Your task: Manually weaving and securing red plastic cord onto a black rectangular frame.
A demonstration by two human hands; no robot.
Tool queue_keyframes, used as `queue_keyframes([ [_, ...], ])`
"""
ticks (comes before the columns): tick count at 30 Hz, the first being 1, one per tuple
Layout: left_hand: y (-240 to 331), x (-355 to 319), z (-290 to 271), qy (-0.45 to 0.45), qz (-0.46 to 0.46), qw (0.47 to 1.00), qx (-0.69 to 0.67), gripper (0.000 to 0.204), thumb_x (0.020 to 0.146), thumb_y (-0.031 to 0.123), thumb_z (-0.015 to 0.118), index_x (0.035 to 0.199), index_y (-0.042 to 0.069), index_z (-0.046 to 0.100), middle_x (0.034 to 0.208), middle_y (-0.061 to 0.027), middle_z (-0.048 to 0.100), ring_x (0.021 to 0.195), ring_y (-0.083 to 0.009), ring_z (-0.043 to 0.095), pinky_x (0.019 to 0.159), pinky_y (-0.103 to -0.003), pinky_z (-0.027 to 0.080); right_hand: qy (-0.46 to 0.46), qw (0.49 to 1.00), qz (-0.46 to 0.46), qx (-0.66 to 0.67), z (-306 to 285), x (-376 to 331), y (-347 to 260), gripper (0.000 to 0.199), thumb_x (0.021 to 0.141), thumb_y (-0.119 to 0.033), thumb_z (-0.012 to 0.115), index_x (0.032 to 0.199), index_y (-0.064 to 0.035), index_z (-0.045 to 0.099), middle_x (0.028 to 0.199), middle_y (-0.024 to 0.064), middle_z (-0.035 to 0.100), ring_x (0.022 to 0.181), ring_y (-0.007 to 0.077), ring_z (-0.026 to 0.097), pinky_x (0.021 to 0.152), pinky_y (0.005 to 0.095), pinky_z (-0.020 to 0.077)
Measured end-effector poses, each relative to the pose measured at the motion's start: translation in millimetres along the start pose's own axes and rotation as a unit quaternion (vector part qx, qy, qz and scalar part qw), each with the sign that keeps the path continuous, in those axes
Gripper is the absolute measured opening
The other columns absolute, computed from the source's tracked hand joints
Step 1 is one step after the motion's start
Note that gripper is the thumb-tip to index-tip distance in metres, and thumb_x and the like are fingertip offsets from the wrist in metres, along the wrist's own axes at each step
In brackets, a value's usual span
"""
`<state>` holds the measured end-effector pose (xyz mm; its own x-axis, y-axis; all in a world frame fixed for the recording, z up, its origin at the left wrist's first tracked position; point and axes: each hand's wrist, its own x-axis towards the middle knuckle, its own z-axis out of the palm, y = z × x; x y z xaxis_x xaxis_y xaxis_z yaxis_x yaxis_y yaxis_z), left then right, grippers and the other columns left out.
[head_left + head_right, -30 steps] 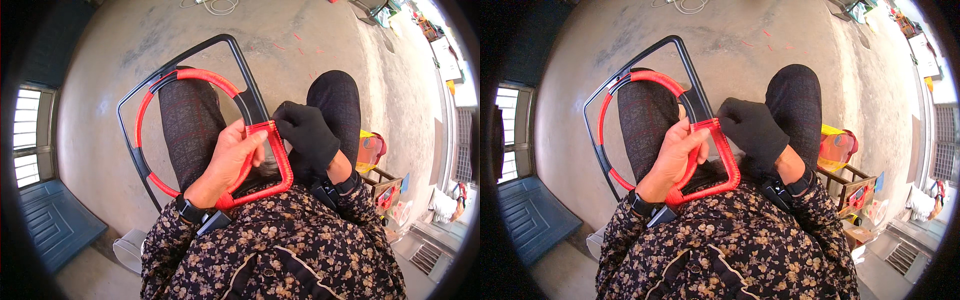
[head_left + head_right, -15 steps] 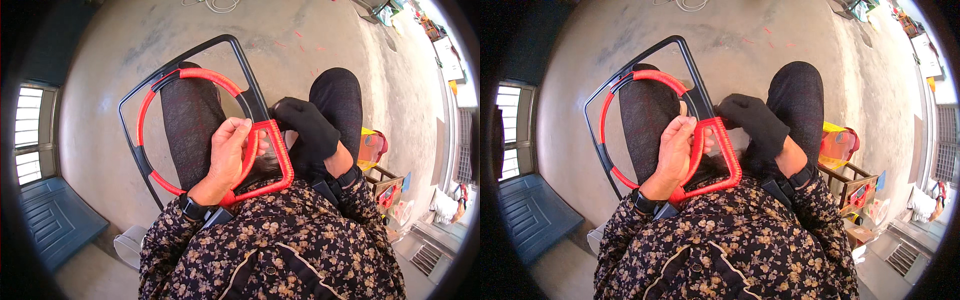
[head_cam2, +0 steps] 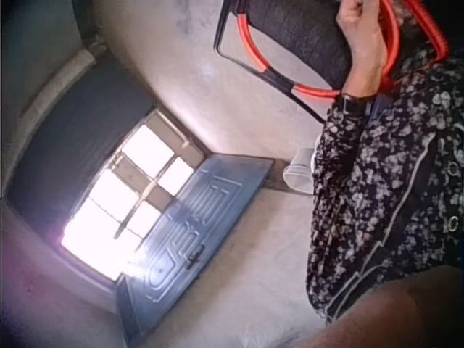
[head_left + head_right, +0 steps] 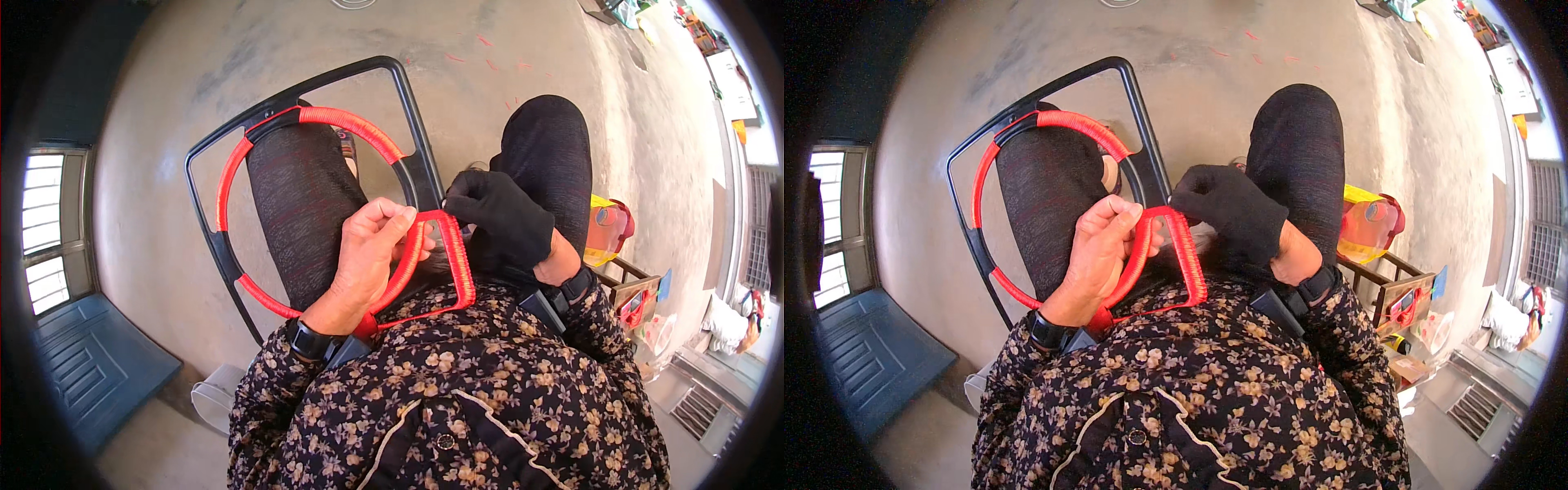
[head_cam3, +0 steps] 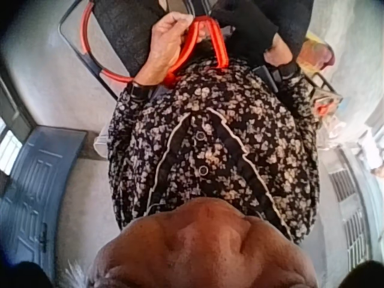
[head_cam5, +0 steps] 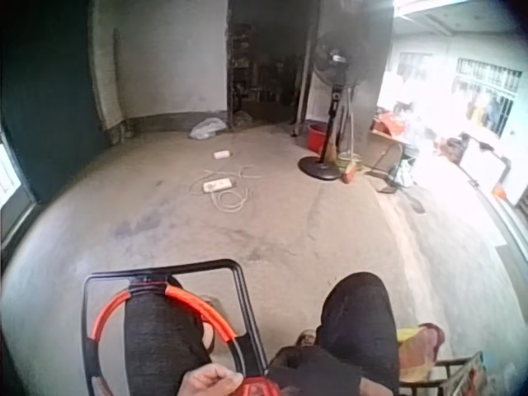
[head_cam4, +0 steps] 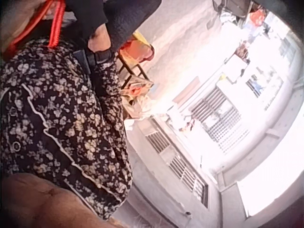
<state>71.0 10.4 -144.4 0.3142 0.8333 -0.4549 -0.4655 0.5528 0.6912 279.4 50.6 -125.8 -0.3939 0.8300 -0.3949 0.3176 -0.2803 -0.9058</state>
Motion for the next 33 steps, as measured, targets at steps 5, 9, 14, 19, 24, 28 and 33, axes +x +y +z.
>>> queue_keyframes([
  [5, 2.8, 10.0, 10.6, 0.035, 0.024, 0.999, -0.008, 0.012, 0.095, 0.017, 0.053, 0.09, 0.007, 0.055, 0.083, -0.0097, 0.066, 0.068, -0.0187, 0.065, 0.06, -0.031, 0.054, 0.079, 0.997, -0.007, 0.005, -1.4, -4.1, -12.3, 0.019, 0.083, -0.017, 0.065, 0.091, 0.0001, 0.065, 0.083, 0.0054, 0.067, 0.077, 0.0095, 0.06, 0.069, 0.0261, 0.048],
  [9, 11.1, 15.2, 10.0, 0.05, 0.012, 0.998, -0.04, 0.011, 0.095, 0.017, 0.052, 0.092, 0.007, 0.054, 0.083, -0.0101, 0.066, 0.069, -0.0199, 0.065, 0.06, -0.033, 0.054, 0.182, 0.976, -0.111, 0.052, -0.4, -34.7, -60.7, 0.021, 0.082, -0.014, 0.068, 0.097, -0.001, 0.064, 0.088, 0.0061, 0.067, 0.081, 0.0135, 0.062, 0.074, 0.0288, 0.0486],
  [14, 28.2, 27.2, 14.0, 0.011, -0.089, 0.996, -0.016, 0.009, 0.09, 0.01, 0.054, 0.091, 0.001, 0.051, 0.076, -0.0121, 0.063, 0.063, -0.0216, 0.064, 0.057, -0.033, 0.055, 0.068, 0.98, -0.176, 0.061, 2.0, -7.3, -73.5, 0.021, 0.082, -0.013, 0.068, 0.098, -0.0002, 0.064, 0.089, 0.007, 0.067, 0.082, 0.0144, 0.062, 0.074, 0.0296, 0.0486],
  [19, 21.0, 32.9, 26.4, -0.012, -0.078, 0.996, 0.041, 0.015, 0.088, 0.017, 0.063, 0.083, 0.003, 0.061, 0.062, -0.0026, 0.056, 0.044, -0.01, 0.049, 0.039, -0.024, 0.038, -0.034, 0.967, -0.245, 0.066, 2.5, 17.8, -93.9, 0.021, 0.082, -0.013, 0.067, 0.098, 0.0005, 0.064, 0.091, 0.0079, 0.067, 0.084, 0.0152, 0.062, 0.075, 0.0303, 0.0487],
  [24, 24.6, 30.1, 28.3, 0.015, -0.101, 0.991, 0.085, 0.015, 0.089, 0.017, 0.062, 0.085, 0.003, 0.062, 0.056, 0.0009, 0.051, 0.041, -0.0067, 0.043, 0.036, -0.022, 0.031, -0.069, 0.958, -0.268, 0.075, -3.9, 17.7, -92.9, 0.021, 0.082, -0.012, 0.067, 0.099, 0.0013, 0.063, 0.092, 0.0089, 0.067, 0.085, 0.016, 0.062, 0.076, 0.0311, 0.0487],
  [28, 27.6, 33.8, 32.5, 0.004, -0.099, 0.99, 0.104, 0.016, 0.089, 0.017, 0.063, 0.089, 0.001, 0.062, 0.054, 0.0026, 0.047, 0.039, -0.0045, 0.039, 0.034, -0.02, 0.027, -0.085, 0.949, -0.286, 0.104, -4.7, 9.7, -90.8, 0.022, 0.082, -0.011, 0.066, 0.099, 0.0019, 0.063, 0.093, 0.0096, 0.066, 0.086, 0.0167, 0.062, 0.077, 0.0317, 0.0487],
  [33, 30.2, 40.6, 46.2, -0.032, -0.143, 0.982, 0.117, 0.022, 0.088, 0.018, 0.064, 0.098, -0.001, 0.063, 0.054, 0.0034, 0.046, 0.039, -0.0044, 0.037, 0.036, -0.023, 0.029, -0.14, 0.926, -0.322, 0.139, 4.0, 14.6, -96.7, 0.022, 0.082, -0.01, 0.066, 0.099, 0.0027, 0.062, 0.094, 0.0105, 0.066, 0.087, 0.0175, 0.062, 0.078, 0.0324, 0.0487],
])
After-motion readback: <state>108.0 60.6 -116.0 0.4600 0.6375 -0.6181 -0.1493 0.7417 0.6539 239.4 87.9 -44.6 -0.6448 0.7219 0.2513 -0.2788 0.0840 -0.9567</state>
